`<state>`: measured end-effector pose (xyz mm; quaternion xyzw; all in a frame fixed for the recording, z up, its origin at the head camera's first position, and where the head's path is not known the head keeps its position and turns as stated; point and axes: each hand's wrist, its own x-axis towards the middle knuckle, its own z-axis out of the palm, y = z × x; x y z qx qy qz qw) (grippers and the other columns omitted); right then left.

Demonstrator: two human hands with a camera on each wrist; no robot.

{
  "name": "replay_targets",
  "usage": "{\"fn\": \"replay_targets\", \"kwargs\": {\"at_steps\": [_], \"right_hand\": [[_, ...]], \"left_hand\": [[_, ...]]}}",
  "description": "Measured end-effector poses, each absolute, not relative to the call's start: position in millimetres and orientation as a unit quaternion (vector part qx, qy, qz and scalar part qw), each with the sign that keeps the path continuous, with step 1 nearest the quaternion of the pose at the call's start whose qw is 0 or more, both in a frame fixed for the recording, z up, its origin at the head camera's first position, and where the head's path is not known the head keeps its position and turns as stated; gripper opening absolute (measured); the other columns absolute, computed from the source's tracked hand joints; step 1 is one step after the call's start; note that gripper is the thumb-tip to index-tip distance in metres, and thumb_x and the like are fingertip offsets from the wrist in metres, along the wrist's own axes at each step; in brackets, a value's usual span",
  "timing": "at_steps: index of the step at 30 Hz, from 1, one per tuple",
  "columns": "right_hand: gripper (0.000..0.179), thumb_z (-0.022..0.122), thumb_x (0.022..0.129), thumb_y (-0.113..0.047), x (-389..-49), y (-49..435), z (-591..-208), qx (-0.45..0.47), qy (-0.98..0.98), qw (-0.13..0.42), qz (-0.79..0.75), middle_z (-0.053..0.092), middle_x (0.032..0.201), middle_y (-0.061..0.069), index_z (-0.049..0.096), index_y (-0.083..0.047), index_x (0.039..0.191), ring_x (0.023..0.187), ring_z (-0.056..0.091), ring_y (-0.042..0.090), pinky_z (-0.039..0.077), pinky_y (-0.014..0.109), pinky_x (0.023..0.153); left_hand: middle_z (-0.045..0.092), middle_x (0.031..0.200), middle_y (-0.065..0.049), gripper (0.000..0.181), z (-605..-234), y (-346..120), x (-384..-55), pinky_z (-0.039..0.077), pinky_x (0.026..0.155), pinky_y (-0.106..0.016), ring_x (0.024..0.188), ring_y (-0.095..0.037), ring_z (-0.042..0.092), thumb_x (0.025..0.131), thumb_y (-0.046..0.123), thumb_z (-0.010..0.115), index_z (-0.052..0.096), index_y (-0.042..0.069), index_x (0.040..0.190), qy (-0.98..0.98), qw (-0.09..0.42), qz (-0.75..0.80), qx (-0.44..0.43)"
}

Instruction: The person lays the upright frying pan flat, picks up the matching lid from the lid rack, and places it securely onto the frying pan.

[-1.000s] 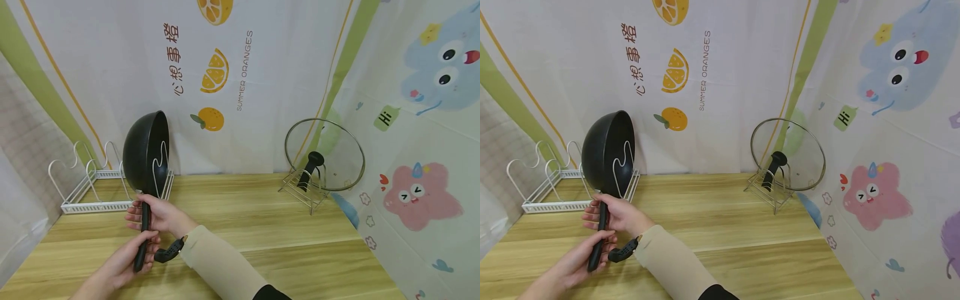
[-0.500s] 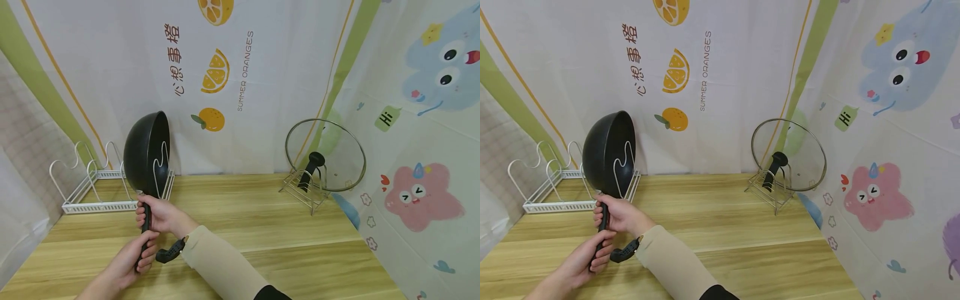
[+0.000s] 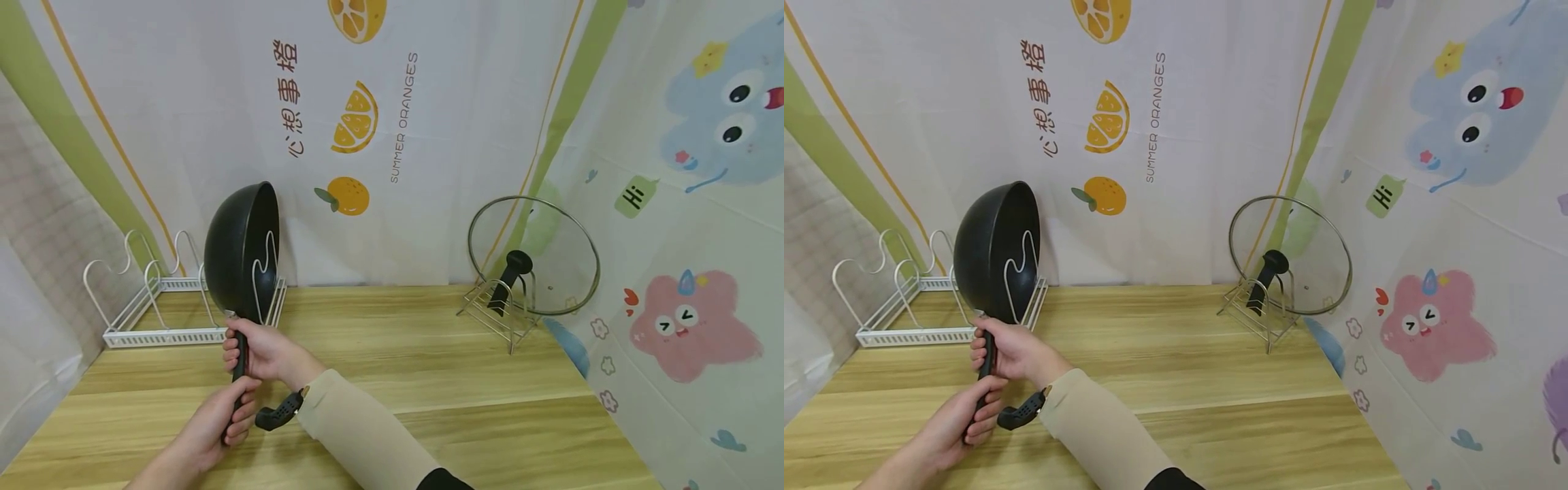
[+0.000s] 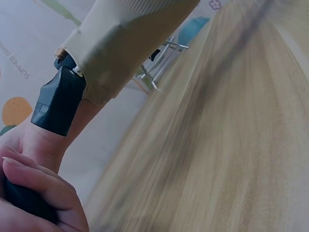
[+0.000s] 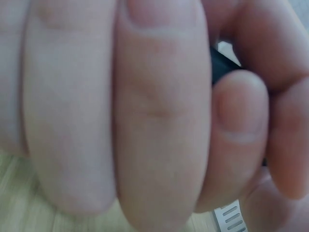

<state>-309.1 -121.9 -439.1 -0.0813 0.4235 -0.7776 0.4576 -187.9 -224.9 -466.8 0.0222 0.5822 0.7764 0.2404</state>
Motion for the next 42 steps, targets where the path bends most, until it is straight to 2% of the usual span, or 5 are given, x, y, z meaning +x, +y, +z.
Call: {"fn": "replay_targets", "kwargs": {"at_steps": [12, 29, 42], "right_hand": [[0.043, 0.048, 0.117, -0.036, -307, -120, -438, -0.080, 0.422, 0.459, -0.778, 0.040, 0.072, -0.010, 0.047, -0.021, 0.077, 0.060, 0.036, 0.005, 0.034, 0.020, 0.063], [0.042, 0.049, 0.117, -0.036, -308, -121, -440, -0.080, 0.432, 0.450, -0.777, 0.041, 0.073, -0.009, 0.048, -0.020, 0.078, 0.061, 0.036, 0.006, 0.034, 0.020, 0.063], [0.042, 0.050, 0.116, -0.036, -310, -122, -440, -0.081, 0.436, 0.449, -0.776, 0.042, 0.073, -0.009, 0.049, -0.020, 0.077, 0.062, 0.037, 0.007, 0.035, 0.021, 0.064]], "left_hand": [[0.039, 0.055, 0.014, 0.043, -466, -217, -188, 0.036, 0.043, -0.017, 0.043, -0.001, 0.040, 0.113, 0.027, 0.044, 0.041, 0.024, 0.070, 0.664, 0.191, 0.722, -0.038], [0.032, 0.049, 0.013, 0.043, -463, -201, -184, 0.028, 0.036, -0.018, 0.038, -0.003, 0.030, 0.104, 0.020, 0.047, 0.034, 0.022, 0.063, 0.680, 0.122, 0.715, -0.110], [0.032, 0.049, 0.013, 0.044, -462, -201, -184, 0.027, 0.036, -0.018, 0.038, -0.002, 0.029, 0.104, 0.020, 0.047, 0.035, 0.023, 0.062, 0.688, 0.110, 0.707, -0.124]]}}
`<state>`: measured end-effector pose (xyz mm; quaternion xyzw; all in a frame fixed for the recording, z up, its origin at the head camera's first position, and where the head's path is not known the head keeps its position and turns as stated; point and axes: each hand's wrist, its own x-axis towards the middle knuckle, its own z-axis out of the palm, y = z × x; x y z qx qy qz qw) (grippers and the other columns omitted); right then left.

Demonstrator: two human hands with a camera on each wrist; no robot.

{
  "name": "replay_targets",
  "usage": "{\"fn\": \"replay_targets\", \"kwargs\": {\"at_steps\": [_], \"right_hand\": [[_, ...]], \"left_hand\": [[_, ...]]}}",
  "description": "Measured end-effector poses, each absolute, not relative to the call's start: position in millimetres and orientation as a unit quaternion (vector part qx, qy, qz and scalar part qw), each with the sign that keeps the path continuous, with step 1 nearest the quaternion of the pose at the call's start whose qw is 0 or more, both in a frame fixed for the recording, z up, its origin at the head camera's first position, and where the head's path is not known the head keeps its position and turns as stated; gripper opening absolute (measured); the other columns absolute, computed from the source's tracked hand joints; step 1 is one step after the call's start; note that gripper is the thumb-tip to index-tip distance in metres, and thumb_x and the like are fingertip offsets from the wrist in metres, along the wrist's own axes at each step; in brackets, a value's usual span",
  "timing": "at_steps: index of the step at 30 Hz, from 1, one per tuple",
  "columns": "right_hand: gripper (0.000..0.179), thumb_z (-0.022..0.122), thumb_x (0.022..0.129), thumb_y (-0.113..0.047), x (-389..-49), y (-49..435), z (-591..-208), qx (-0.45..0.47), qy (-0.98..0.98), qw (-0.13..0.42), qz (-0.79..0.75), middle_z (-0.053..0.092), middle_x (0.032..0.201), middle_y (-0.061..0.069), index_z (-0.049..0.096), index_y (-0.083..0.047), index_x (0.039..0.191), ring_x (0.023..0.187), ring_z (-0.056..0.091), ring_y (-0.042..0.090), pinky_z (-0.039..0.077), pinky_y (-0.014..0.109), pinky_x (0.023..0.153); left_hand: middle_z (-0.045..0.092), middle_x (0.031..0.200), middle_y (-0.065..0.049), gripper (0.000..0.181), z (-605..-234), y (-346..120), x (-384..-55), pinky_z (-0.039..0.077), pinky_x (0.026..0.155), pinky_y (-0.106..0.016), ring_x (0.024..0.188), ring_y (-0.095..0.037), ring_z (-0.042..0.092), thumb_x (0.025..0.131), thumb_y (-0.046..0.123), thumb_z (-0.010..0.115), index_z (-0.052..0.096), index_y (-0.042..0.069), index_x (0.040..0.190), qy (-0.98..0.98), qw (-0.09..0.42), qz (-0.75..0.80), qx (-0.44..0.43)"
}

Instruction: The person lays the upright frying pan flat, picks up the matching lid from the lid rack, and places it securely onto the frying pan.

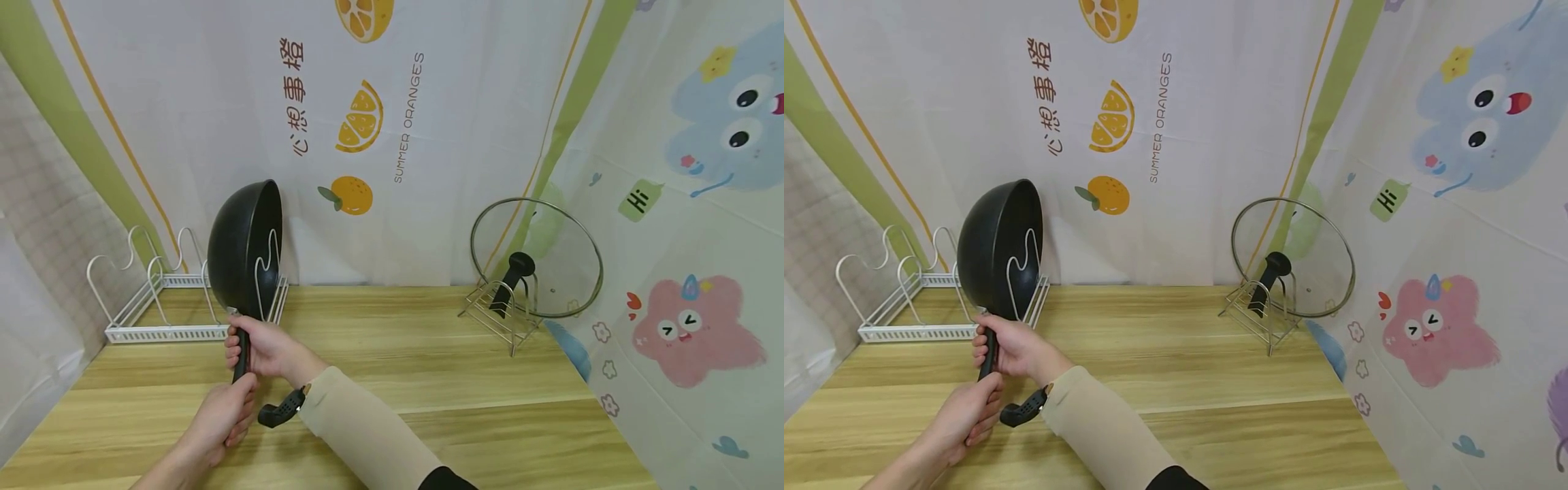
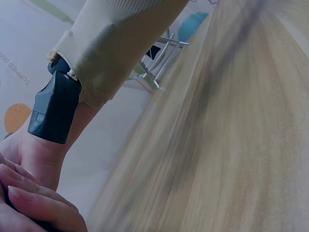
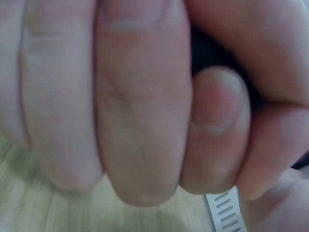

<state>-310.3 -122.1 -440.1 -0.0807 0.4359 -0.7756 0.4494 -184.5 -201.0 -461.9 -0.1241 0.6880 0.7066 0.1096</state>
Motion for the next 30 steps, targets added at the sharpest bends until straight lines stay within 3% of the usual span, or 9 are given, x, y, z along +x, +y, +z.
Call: {"fn": "replay_targets", "kwargs": {"at_steps": [30], "right_hand": [[0.042, 0.050, 0.116, -0.036, -311.2, -122.1, -435.2, -0.078, 0.447, 0.449, -0.770, 0.043, 0.073, -0.009, 0.050, -0.019, 0.078, 0.062, 0.039, 0.006, 0.038, 0.021, 0.064]], "left_hand": [[0.033, 0.048, 0.013, 0.044, -460.1, -200.9, -185.5, 0.026, 0.035, -0.020, 0.037, -0.003, 0.029, 0.103, 0.018, 0.048, 0.036, 0.022, 0.061, 0.692, 0.096, 0.704, -0.127]]}}
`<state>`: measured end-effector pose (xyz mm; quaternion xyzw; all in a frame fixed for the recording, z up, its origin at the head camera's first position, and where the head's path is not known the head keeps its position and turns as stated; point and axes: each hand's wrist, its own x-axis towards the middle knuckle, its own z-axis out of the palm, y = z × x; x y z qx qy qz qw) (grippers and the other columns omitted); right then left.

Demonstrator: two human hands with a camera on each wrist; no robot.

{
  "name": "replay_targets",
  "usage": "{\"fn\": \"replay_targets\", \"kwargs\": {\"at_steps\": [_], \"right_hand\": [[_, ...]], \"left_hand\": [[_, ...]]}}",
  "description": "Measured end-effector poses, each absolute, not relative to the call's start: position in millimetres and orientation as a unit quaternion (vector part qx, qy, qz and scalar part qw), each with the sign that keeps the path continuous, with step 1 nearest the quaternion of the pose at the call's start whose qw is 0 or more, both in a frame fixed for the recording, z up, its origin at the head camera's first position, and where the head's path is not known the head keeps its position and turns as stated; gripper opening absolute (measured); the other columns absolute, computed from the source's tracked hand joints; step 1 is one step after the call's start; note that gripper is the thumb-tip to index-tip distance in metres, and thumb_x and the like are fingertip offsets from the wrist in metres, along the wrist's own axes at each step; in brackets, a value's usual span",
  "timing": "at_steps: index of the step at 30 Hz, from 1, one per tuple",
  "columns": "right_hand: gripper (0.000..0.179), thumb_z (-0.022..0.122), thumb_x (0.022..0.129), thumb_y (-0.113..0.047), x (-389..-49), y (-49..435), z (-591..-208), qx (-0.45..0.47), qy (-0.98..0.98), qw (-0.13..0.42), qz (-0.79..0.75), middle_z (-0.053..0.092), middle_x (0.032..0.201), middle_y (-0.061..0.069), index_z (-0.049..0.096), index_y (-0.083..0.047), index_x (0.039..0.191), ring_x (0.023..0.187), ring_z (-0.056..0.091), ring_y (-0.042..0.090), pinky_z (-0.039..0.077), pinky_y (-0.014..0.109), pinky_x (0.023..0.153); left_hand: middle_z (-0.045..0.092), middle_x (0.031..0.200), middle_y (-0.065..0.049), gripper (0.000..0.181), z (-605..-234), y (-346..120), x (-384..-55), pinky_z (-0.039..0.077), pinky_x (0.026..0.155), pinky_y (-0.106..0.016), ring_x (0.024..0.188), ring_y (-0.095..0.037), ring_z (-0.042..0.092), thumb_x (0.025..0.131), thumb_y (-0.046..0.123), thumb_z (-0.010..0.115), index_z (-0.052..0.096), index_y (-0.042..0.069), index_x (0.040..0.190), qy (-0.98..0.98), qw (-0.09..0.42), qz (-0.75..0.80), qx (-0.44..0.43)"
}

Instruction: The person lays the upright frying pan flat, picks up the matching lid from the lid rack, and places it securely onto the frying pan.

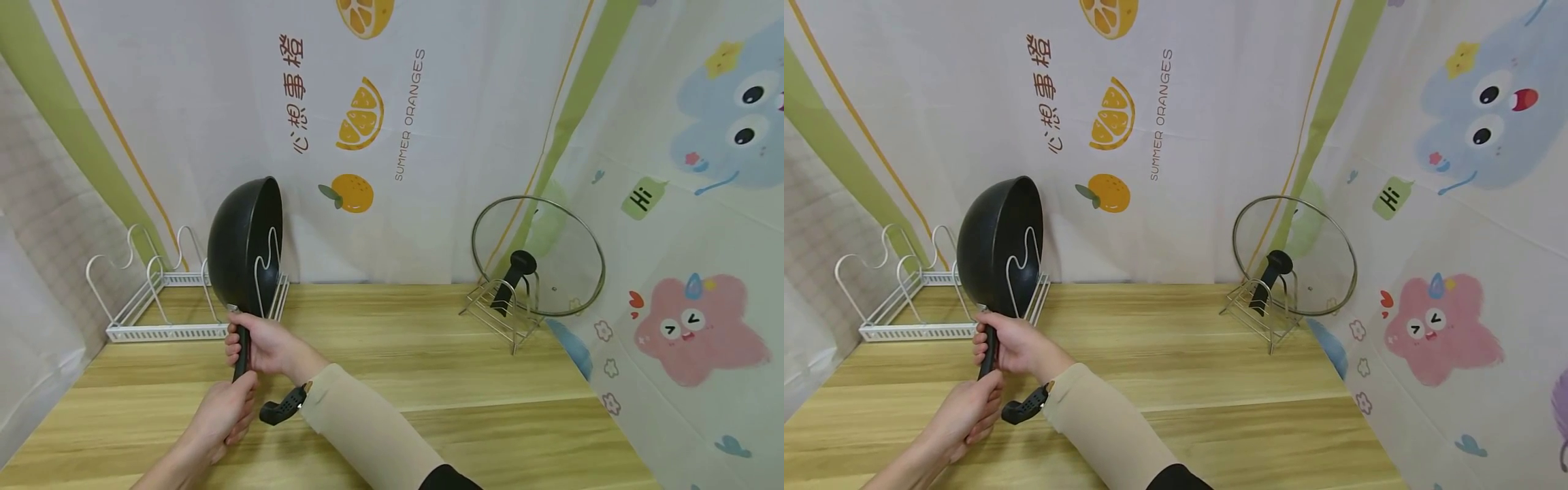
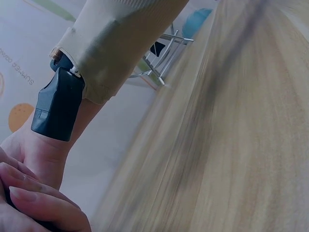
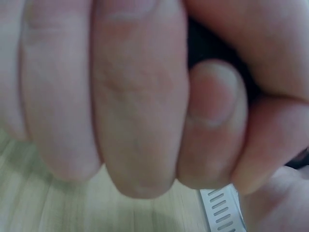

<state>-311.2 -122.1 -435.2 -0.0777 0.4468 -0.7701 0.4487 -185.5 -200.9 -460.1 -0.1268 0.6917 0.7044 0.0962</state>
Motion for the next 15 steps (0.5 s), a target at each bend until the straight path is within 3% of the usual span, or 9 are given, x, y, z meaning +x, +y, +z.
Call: {"fn": "replay_targets", "kwargs": {"at_steps": [15], "right_hand": [[0.041, 0.049, 0.116, -0.035, -309.6, -122.1, -429.9, -0.088, 0.446, 0.442, -0.774, 0.043, 0.072, -0.010, 0.049, -0.020, 0.078, 0.061, 0.039, 0.006, 0.038, 0.020, 0.063]], "left_hand": [[0.034, 0.048, 0.012, 0.044, -457.3, -201.7, -184.5, 0.026, 0.034, -0.020, 0.036, -0.004, 0.030, 0.105, 0.018, 0.047, 0.037, 0.020, 0.062, 0.700, 0.082, 0.700, -0.119]]}}
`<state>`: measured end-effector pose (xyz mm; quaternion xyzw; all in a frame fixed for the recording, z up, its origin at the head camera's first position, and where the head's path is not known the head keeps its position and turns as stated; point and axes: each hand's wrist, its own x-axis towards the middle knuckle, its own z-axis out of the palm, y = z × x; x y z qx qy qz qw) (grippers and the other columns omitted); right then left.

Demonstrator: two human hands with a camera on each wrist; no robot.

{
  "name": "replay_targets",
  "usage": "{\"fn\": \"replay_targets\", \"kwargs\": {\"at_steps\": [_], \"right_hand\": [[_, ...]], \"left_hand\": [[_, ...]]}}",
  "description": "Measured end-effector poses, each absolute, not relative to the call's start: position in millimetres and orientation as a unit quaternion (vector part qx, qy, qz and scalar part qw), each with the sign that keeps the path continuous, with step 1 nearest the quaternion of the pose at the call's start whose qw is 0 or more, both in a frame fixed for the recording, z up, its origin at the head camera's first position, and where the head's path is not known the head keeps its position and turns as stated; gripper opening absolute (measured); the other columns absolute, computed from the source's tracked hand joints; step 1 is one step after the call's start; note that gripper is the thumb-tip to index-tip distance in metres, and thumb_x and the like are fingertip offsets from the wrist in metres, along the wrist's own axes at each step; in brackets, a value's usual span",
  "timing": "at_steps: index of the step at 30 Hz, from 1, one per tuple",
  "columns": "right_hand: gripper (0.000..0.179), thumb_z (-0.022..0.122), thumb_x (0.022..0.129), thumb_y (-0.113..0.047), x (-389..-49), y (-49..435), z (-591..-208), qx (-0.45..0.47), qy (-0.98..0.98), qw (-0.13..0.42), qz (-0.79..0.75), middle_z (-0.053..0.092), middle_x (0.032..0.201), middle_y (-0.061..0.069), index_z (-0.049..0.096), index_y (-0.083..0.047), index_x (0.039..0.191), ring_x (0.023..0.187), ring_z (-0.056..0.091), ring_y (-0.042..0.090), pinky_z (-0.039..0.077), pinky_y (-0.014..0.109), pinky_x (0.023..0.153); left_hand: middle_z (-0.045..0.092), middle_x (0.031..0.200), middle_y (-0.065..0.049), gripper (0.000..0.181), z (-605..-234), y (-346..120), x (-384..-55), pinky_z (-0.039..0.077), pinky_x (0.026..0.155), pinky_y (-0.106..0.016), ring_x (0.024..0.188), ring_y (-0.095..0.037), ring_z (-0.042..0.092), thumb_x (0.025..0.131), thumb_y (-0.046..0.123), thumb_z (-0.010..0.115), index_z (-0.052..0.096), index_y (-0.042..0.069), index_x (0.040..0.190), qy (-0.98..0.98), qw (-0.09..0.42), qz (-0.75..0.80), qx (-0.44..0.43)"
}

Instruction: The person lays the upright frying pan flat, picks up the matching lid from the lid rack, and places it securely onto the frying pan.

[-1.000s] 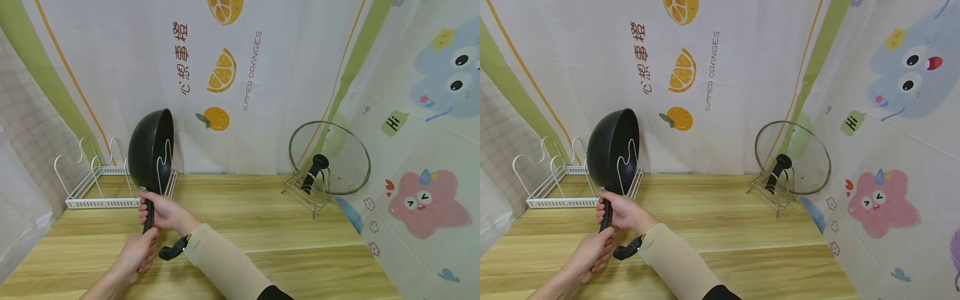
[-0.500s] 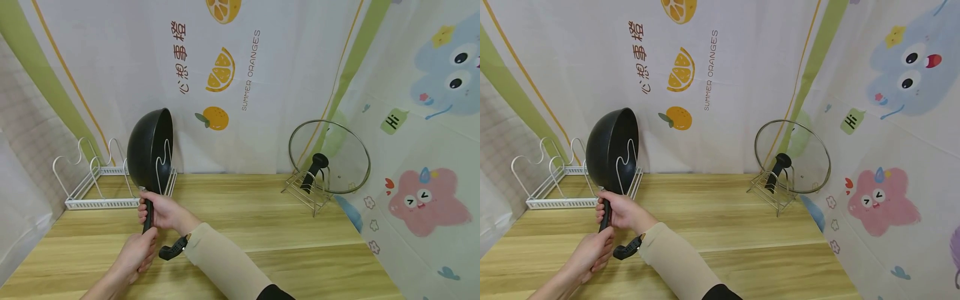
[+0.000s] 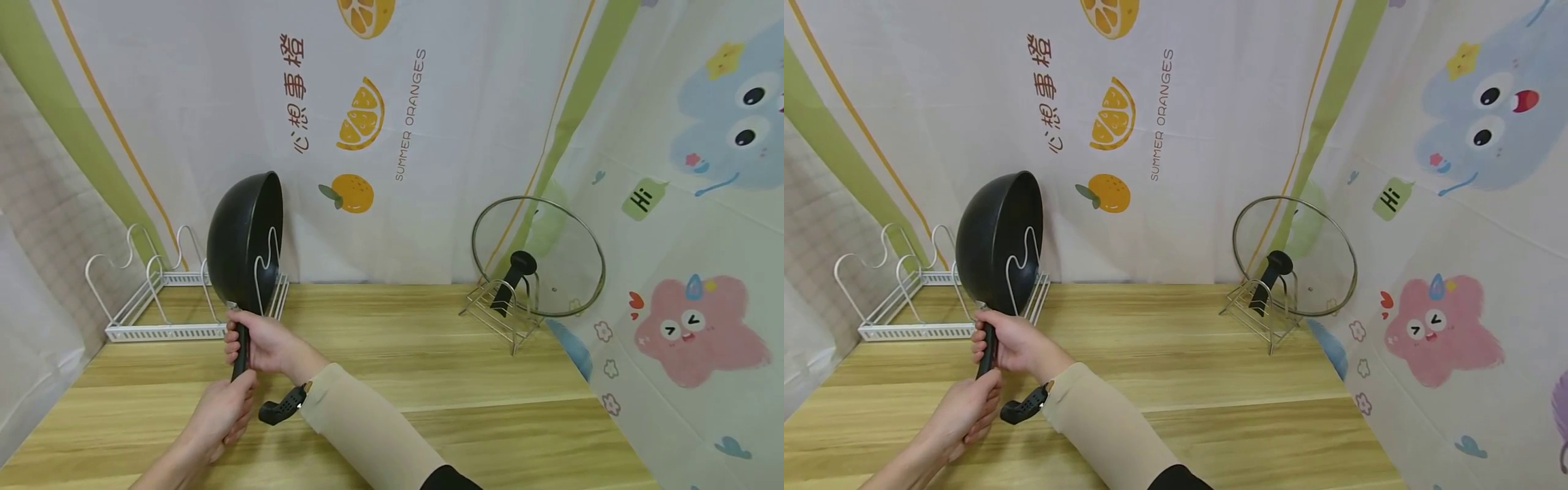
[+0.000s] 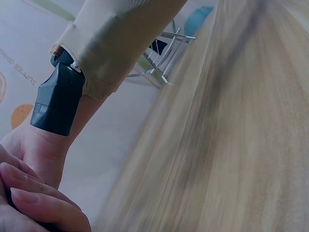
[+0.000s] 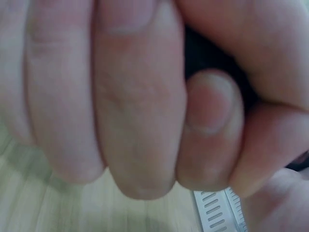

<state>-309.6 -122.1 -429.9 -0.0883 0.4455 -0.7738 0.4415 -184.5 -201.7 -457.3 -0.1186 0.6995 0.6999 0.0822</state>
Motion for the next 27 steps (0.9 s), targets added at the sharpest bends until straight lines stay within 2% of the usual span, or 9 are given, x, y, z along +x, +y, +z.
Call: {"fn": "replay_targets", "kwargs": {"at_steps": [14, 27], "right_hand": [[0.039, 0.050, 0.116, -0.035, -306, -121, -422, -0.098, 0.443, 0.439, -0.776, 0.043, 0.072, -0.009, 0.050, -0.020, 0.080, 0.061, 0.039, 0.006, 0.038, 0.020, 0.063], [0.037, 0.048, 0.117, -0.033, -302, -120, -407, -0.117, 0.451, 0.426, -0.776, 0.043, 0.073, -0.008, 0.050, -0.019, 0.083, 0.062, 0.039, 0.008, 0.038, 0.021, 0.063]], "left_hand": [[0.034, 0.048, 0.012, 0.045, -453, -204, -183, 0.028, 0.036, -0.021, 0.037, -0.005, 0.030, 0.106, 0.022, 0.047, 0.037, 0.021, 0.062, 0.715, 0.083, 0.683, -0.121], [0.035, 0.046, 0.012, 0.049, -446, -205, -182, 0.028, 0.033, -0.021, 0.035, -0.006, 0.031, 0.107, 0.020, 0.046, 0.037, 0.020, 0.059, 0.726, 0.061, 0.677, -0.107]]}}
